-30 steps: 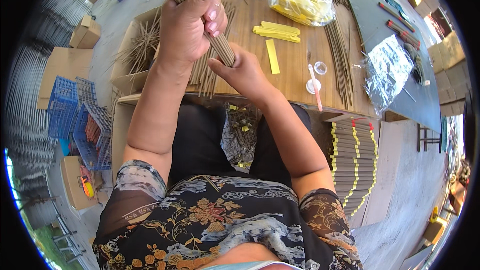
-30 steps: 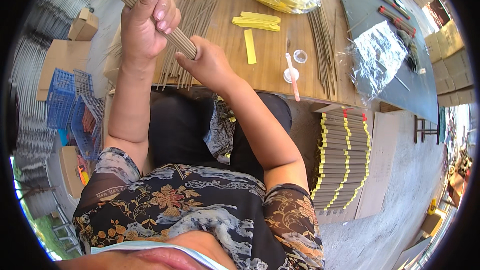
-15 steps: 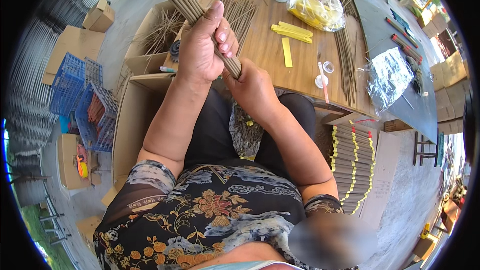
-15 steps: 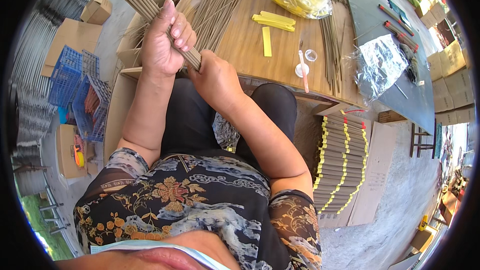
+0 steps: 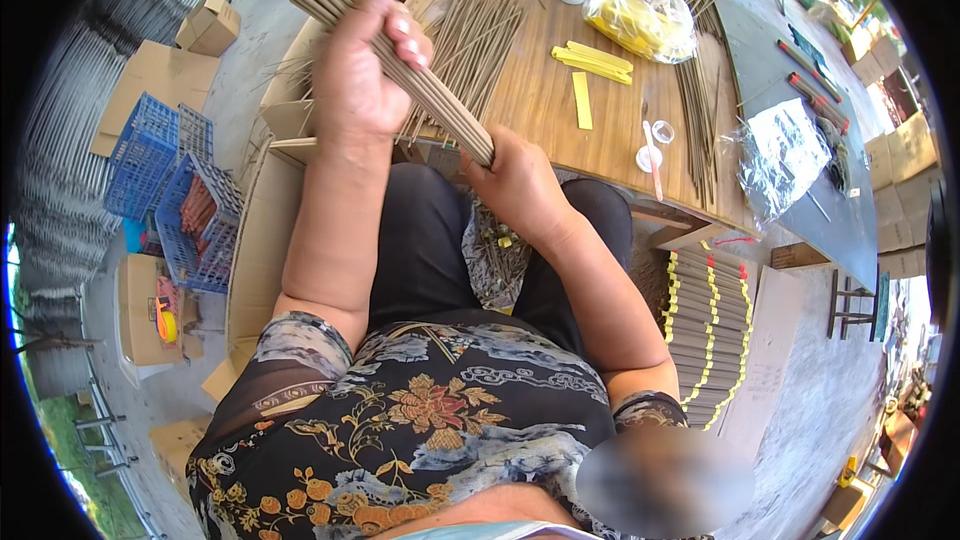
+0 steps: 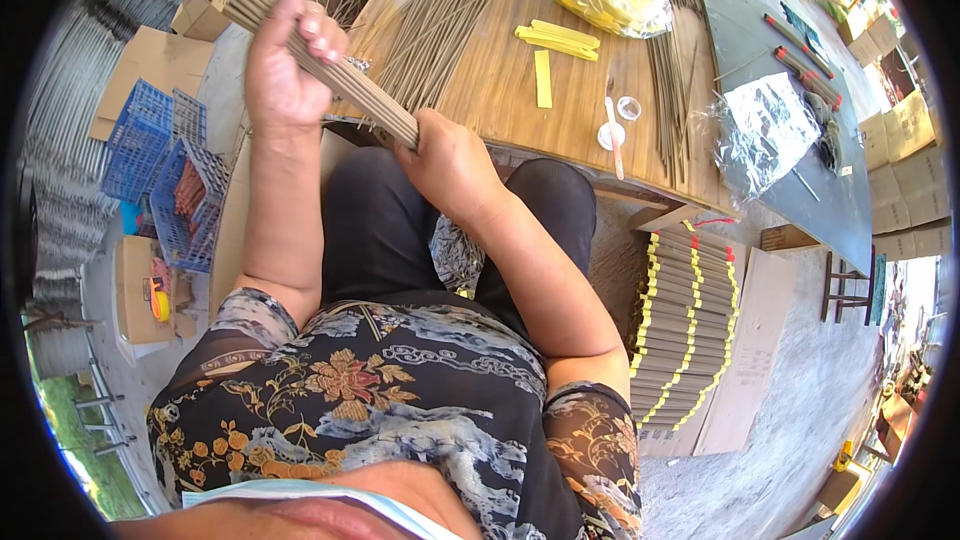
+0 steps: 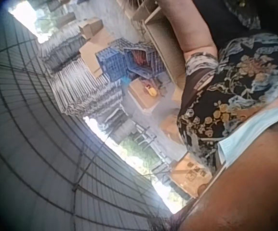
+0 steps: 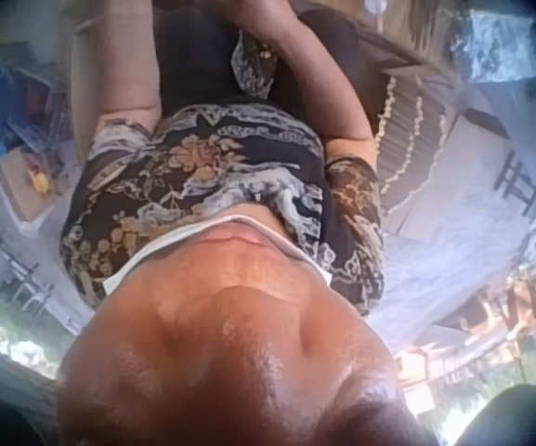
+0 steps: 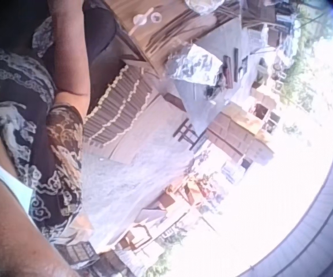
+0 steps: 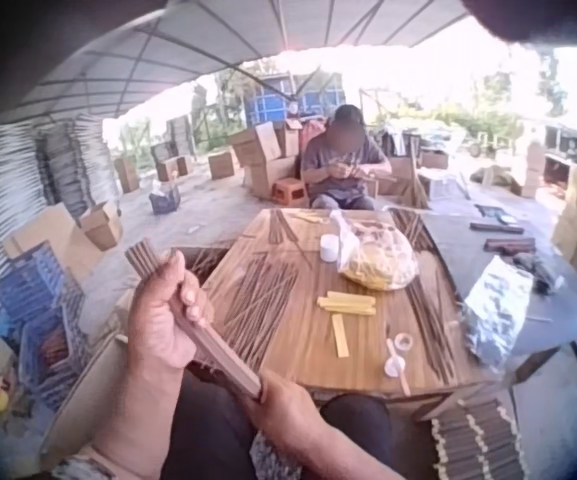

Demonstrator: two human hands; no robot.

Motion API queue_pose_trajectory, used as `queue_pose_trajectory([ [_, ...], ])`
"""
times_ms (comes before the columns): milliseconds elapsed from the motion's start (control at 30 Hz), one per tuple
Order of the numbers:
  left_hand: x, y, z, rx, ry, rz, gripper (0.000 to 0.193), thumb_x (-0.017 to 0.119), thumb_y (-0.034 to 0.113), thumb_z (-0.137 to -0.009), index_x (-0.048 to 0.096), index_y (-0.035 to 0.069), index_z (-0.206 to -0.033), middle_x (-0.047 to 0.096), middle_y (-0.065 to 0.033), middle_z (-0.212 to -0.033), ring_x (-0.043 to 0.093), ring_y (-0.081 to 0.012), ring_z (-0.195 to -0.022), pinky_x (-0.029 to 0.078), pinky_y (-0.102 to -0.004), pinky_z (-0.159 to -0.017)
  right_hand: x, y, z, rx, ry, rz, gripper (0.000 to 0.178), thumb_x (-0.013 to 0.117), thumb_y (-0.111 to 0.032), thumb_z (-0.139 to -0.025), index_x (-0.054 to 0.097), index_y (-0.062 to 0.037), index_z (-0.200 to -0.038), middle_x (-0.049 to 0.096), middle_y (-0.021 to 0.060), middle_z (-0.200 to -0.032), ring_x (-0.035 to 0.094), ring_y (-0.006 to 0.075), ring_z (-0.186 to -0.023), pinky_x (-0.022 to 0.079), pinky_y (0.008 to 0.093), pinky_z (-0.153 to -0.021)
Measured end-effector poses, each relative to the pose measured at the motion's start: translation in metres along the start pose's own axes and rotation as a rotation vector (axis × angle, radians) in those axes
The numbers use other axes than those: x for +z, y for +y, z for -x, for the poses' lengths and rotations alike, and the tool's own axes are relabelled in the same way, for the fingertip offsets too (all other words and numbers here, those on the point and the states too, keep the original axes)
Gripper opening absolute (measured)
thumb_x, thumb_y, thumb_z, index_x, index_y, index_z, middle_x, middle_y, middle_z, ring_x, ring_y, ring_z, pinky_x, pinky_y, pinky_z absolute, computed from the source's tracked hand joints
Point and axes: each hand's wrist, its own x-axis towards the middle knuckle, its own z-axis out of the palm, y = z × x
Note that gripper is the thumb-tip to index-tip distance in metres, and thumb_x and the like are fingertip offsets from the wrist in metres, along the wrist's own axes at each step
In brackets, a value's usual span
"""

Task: The person gathers thin wooden sticks from a cardboard box, aligns them into a bundle, and secures the bundle with a yellow paper strip. The person repeats this process to create multiple bundles.

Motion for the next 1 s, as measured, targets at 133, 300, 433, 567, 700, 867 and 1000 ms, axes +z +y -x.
queue_pose_trajectory([
  [133, 0.016, 0.016, -0.012, 0.110, -0.230, -0.142, 0.029, 0.051, 0.029, -0.088, 0.047, 0.010, -0.067, 0.044, 0.0015, -0.055, 0.041, -0.0091, -0.046, 0.036, -0.0230, -0.046, 0.001, 0.013, -0.012, -0.053, 0.053, -0.019, 0.018, 0.060, -0.017, -0.079, 0.053, -0.0007, -0.082, 0.056, 0.0181, -0.070, 0.056, 0.0333, -0.066, 0.045, 0.0348, -0.060],
  [300, 0.053, 0.007, -0.017, 0.278, -0.329, -0.253, 0.035, 0.052, 0.025, -0.088, 0.044, 0.011, -0.057, 0.041, 0.0019, -0.051, 0.036, -0.0072, -0.041, 0.031, -0.0214, -0.040, -0.006, 0.024, -0.049, -0.080, 0.094, -0.114, 0.017, 0.061, -0.017, -0.076, 0.052, -0.0032, -0.079, 0.057, 0.0188, -0.074, 0.056, 0.0368, -0.074, 0.045, 0.0400, -0.063],
  [433, 0.055, -0.016, -0.038, 0.325, -0.407, -0.330, 0.033, 0.054, 0.023, -0.087, 0.045, 0.009, -0.058, 0.043, 0.0014, -0.051, 0.039, -0.0070, -0.042, 0.033, -0.0214, -0.041, -0.004, 0.052, -0.075, -0.118, 0.183, -0.192, 0.017, 0.062, -0.017, -0.077, 0.052, -0.0033, -0.080, 0.056, 0.0175, -0.073, 0.056, 0.0354, -0.073, 0.045, 0.0361, -0.062],
  [567, 0.025, -0.056, -0.068, 0.125, -0.201, -0.294, 0.024, 0.062, 0.015, -0.081, 0.047, 0.008, -0.064, 0.043, 0.0010, -0.051, 0.042, -0.0080, -0.043, 0.034, -0.0211, -0.041, 0.011, 0.094, -0.088, 0.017, 0.149, -0.229, 0.018, 0.061, -0.020, -0.080, 0.052, -0.0035, -0.080, 0.053, 0.0148, -0.069, 0.053, 0.0263, -0.062, 0.044, 0.0327, -0.060],
  [700, 0.042, -0.046, -0.062, 0.192, -0.274, -0.297, 0.020, 0.063, 0.014, -0.080, 0.049, 0.008, -0.067, 0.044, 0.0009, -0.051, 0.042, -0.0079, -0.043, 0.034, -0.0202, -0.041, 0.012, 0.091, -0.089, -0.023, 0.199, -0.190, 0.019, 0.060, -0.021, -0.081, 0.052, -0.0031, -0.079, 0.053, 0.0156, -0.067, 0.053, 0.0269, -0.062, 0.044, 0.0328, -0.059],
  [867, 0.011, -0.068, -0.081, 0.110, -0.230, -0.356, 0.024, 0.064, 0.021, -0.079, 0.048, 0.008, -0.068, 0.045, -0.0002, -0.050, 0.043, -0.0103, -0.039, 0.035, -0.0222, -0.038, 0.012, 0.087, -0.094, 0.020, 0.150, -0.163, 0.020, 0.060, -0.021, -0.081, 0.051, -0.0028, -0.078, 0.053, 0.0173, -0.068, 0.055, 0.0327, -0.066, 0.044, 0.0338, -0.060],
  [1000, 0.000, -0.089, -0.074, 0.049, -0.200, -0.504, 0.021, 0.067, 0.015, -0.077, 0.050, 0.006, -0.067, 0.045, 0.0010, -0.048, 0.043, -0.0068, -0.041, 0.036, -0.0198, -0.039, 0.020, 0.100, -0.099, -0.019, 0.184, -0.186, 0.018, 0.059, -0.020, -0.080, 0.052, -0.0030, -0.080, 0.055, 0.0173, -0.070, 0.055, 0.0345, -0.068, 0.044, 0.0360, -0.061],
])
